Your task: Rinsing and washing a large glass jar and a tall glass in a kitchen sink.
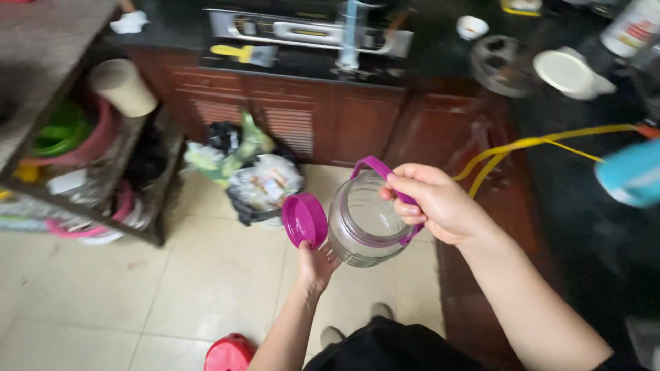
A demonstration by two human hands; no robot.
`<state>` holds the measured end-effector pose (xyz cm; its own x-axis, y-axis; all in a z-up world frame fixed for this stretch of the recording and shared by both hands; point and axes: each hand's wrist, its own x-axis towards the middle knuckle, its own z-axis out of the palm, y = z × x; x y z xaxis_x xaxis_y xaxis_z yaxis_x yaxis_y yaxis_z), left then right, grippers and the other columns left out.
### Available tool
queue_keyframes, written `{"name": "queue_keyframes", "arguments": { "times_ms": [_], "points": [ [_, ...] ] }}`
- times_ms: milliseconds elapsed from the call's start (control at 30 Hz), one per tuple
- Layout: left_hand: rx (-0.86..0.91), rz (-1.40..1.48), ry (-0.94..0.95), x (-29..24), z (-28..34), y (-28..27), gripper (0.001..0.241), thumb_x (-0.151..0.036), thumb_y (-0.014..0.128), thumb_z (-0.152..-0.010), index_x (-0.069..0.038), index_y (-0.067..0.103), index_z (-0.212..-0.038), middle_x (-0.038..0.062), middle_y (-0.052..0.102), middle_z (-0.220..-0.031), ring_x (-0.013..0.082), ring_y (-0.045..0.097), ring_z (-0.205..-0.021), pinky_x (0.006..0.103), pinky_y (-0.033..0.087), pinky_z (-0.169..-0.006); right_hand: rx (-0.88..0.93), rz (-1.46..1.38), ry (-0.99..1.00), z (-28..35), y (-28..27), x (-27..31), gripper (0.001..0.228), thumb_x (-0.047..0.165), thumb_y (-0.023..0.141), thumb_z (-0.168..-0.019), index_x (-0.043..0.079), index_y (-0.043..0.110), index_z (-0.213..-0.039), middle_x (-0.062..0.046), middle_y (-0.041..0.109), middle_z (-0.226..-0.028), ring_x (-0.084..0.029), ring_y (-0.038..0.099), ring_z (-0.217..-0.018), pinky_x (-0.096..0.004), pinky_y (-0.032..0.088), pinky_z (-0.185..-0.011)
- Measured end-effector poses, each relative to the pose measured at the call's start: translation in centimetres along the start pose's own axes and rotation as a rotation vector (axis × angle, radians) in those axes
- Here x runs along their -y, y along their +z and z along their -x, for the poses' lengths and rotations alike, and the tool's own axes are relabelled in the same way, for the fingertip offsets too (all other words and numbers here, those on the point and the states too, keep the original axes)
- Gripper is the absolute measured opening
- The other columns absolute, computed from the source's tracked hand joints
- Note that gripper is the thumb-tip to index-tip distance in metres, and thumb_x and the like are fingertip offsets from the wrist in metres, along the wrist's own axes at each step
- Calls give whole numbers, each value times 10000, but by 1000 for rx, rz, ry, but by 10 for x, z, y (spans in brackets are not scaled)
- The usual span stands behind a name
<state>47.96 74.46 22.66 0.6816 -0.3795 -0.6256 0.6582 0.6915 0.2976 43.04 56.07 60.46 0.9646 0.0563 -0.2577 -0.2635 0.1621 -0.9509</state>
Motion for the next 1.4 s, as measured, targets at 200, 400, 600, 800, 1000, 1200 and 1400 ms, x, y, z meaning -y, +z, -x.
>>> {"name": "queue_keyframes", "arguments": {
  "times_ms": [200, 400, 600, 800, 1000, 1200, 1400],
  "points": [
    [-61, 84, 144, -118, 3, -36, 587, -503, 309, -991, -167, 491, -1437, 137, 589, -1362, 452, 646, -1232, 528, 526, -1005, 214, 18, -19, -97, 103, 11, 132, 105, 566, -1074, -23, 573, -1040, -138, 590, -891, -39, 362, -492, -147, 223, -380],
    [-109, 34, 297, -229, -4, -72, 424, -483, 333, -993, -194, 556, -1209, 7, 612, -1041, 252, 665, -913, 381, 530, -805, 334, -36, -22, -178, 176, 16, 108, 80, 587, -1044, -27, 579, -1032, -169, 661, -937, -53, 411, -504, -156, 261, -387],
    [-56, 96, 229, -336, 1, -52, 510, -350, 224, -1023, -3, 397, -1356, 325, 525, -1348, 413, 530, -1156, 542, 424, -1055, 325, -134, 1, -230, 230, 32, 136, 1, 537, -1024, -112, 558, -1096, -213, 682, -1049, -102, 473, -602, -217, 340, -472],
    [39, -50, 12, -365, -99, -97, 466, -615, 303, -1021, -242, 510, -1209, 13, 477, -1112, 291, 570, -1136, 484, 400, -1121, 83, -177, -82, -249, 264, 28, 80, 64, 606, -1033, -6, 569, -1048, -50, 542, -759, -49, 425, -520, -153, 250, -401],
    [73, -97, -207, -398, -86, -40, 613, -547, 166, -1061, -139, 360, -1475, 121, 538, -1413, 431, 526, -1387, 581, 392, -1170, -192, -189, -123, -241, 288, 32, 53, 38, 610, -1012, 10, 570, -1034, -181, 644, -930, -119, 481, -544, -188, 280, -426],
    [129, -180, -327, -415, -72, -35, 625, -573, 127, -1058, -124, 353, -1429, 124, 489, -1473, 464, 396, -1494, 598, 286, -1232, -332, -193, -141, -227, 316, 22, 49, 22, 586, -1011, -21, 588, -1035, -197, 646, -965, -121, 487, -548, -187, 279, -427],
    [155, -209, -368, -422, -74, -45, 554, -553, 151, -1052, -146, 430, -1304, 119, 529, -1395, 490, 435, -1446, 633, 277, -1220, -360, -200, -153, -221, 336, 22, 90, 30, 597, -1017, -29, 614, -1083, -151, 567, -898, -151, 500, -571, -199, 322, -435]
  ]
}}
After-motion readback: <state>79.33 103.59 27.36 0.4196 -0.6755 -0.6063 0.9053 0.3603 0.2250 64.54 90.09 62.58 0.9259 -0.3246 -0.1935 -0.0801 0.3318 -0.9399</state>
